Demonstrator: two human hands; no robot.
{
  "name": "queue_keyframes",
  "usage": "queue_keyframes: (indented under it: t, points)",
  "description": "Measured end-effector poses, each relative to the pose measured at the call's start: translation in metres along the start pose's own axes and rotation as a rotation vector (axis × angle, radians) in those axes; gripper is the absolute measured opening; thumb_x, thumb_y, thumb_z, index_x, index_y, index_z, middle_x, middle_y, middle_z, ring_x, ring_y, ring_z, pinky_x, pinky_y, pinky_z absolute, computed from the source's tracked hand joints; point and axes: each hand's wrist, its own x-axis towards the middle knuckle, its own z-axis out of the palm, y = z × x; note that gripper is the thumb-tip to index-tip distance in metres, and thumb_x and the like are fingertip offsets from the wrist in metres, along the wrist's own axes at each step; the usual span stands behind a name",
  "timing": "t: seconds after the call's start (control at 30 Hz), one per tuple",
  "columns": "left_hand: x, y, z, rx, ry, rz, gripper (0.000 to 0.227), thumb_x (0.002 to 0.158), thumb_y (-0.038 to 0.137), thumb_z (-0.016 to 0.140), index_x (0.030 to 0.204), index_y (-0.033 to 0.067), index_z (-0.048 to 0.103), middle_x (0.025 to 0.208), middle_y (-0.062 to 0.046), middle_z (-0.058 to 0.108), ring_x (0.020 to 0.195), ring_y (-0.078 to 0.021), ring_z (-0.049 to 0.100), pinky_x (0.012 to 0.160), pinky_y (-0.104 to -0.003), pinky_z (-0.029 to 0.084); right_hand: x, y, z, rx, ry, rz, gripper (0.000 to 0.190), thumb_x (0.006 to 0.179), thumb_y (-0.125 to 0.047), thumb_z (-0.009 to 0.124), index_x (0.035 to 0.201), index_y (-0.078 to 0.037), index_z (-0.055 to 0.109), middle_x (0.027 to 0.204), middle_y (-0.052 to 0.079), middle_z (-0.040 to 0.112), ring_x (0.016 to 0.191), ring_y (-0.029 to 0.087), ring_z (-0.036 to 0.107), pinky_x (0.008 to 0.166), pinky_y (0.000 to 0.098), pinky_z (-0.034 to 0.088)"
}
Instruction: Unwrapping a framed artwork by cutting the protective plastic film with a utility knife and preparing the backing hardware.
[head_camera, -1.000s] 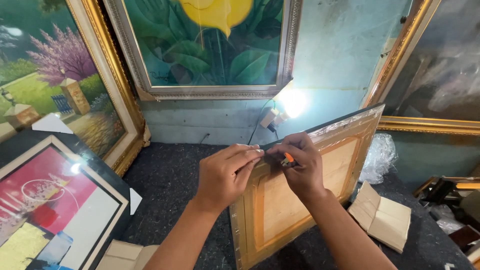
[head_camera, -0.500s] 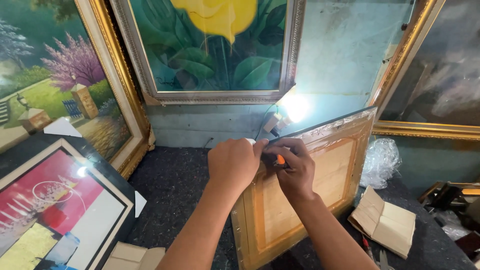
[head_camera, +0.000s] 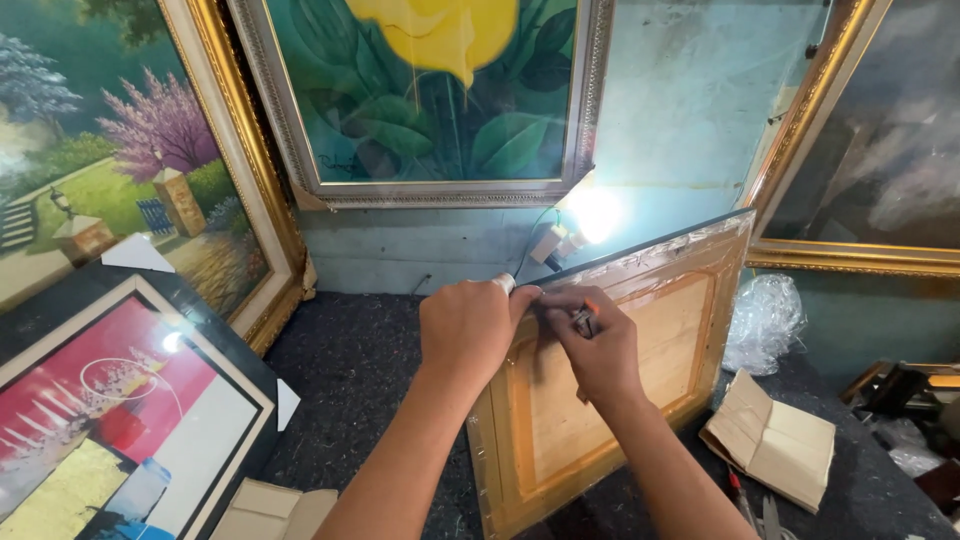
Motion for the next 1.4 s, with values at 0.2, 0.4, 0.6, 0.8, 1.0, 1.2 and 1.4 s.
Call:
queue_keyframes:
  t: [0.2,0.4,0.6,0.8,1.0,1.2,1.4]
  points:
    - [-0.011,0.008,-0.009,-0.004,-0.039,-0.036,0.042,0.083,0.042,0.047,0.105,0.0091,0.062,0.076,-0.017,0.065,0.069,-0.0355,0.064,0.047,-0.038,0.051,-0.014,-0.016,-0.022,0.585,-0.223,0.54,0.021,0.074,-0.007,0.044,0.09,-0.017,0.034,0.074,-0.004,0.026,0.056,0.008,0.02,0.041,0.0198,0.017]
    - [-0.021,0.015,-0.014,-0.102,0.038,-0.068,0.038,0.081,0.036,0.053,0.104,0.008,0.064,0.077,-0.018,0.066,0.069,-0.0351,0.064,0.048,-0.035,0.052,-0.029,-0.035,-0.033,0.418,-0.157,0.466,0.025,0.09,-0.017,0.04,0.108,-0.002,0.049,0.075,0.004,0.039,0.063,0.013,0.041,0.049,0.0281,0.046]
    - [-0.025,0.016,-0.013,-0.104,0.05,-0.072,0.038,0.082,0.037,0.051,0.103,0.0079,0.065,0.078,-0.018,0.066,0.07,-0.0344,0.064,0.049,-0.035,0.052,-0.03,-0.026,-0.041,0.466,-0.199,0.624,0.032,0.083,-0.013,0.047,0.113,-0.009,0.036,0.07,-0.001,0.024,0.052,0.007,0.02,0.036,0.0181,0.018]
    - [-0.03,0.02,-0.016,-0.053,0.052,-0.069,0.037,0.081,0.036,0.053,0.105,0.0101,0.064,0.081,-0.017,0.066,0.075,-0.0338,0.064,0.054,-0.038,0.054,-0.033,-0.057,-0.048,0.248,-0.123,0.449,0.035,0.088,-0.019,0.046,0.115,0.001,0.054,0.082,0.012,0.049,0.07,0.017,0.049,0.064,0.0318,0.05]
    - [-0.033,0.025,-0.022,-0.128,0.03,-0.093,0.037,0.081,0.035,0.052,0.105,0.0099,0.064,0.083,-0.017,0.066,0.077,-0.0346,0.064,0.057,-0.038,0.054,-0.023,-0.052,-0.051,0.685,-0.399,0.744,0.035,0.09,-0.044,0.033,0.092,-0.01,0.043,0.068,-0.007,0.023,0.048,0.005,0.023,0.042,0.0197,0.021]
    - [-0.034,0.024,-0.022,-0.136,-0.009,-0.087,0.037,0.082,0.033,0.049,0.107,0.01,0.063,0.085,-0.018,0.065,0.082,-0.0359,0.063,0.061,-0.041,0.053,-0.017,-0.049,-0.048,0.693,-0.424,0.823,0.03,0.082,-0.041,0.036,0.066,-0.018,0.024,0.061,-0.011,0.011,0.044,0.003,0.013,0.038,0.019,0.013]
    - [-0.032,0.023,-0.023,-0.16,-0.045,-0.083,0.037,0.083,0.032,0.048,0.108,0.0101,0.062,0.086,-0.018,0.065,0.081,-0.0372,0.063,0.06,-0.043,0.053,-0.025,-0.069,-0.045,0.367,-0.389,0.515,0.038,0.087,-0.029,0.045,0.118,-0.007,0.047,0.073,0.009,0.043,0.044,0.011,0.037,0.032,0.0211,0.03]
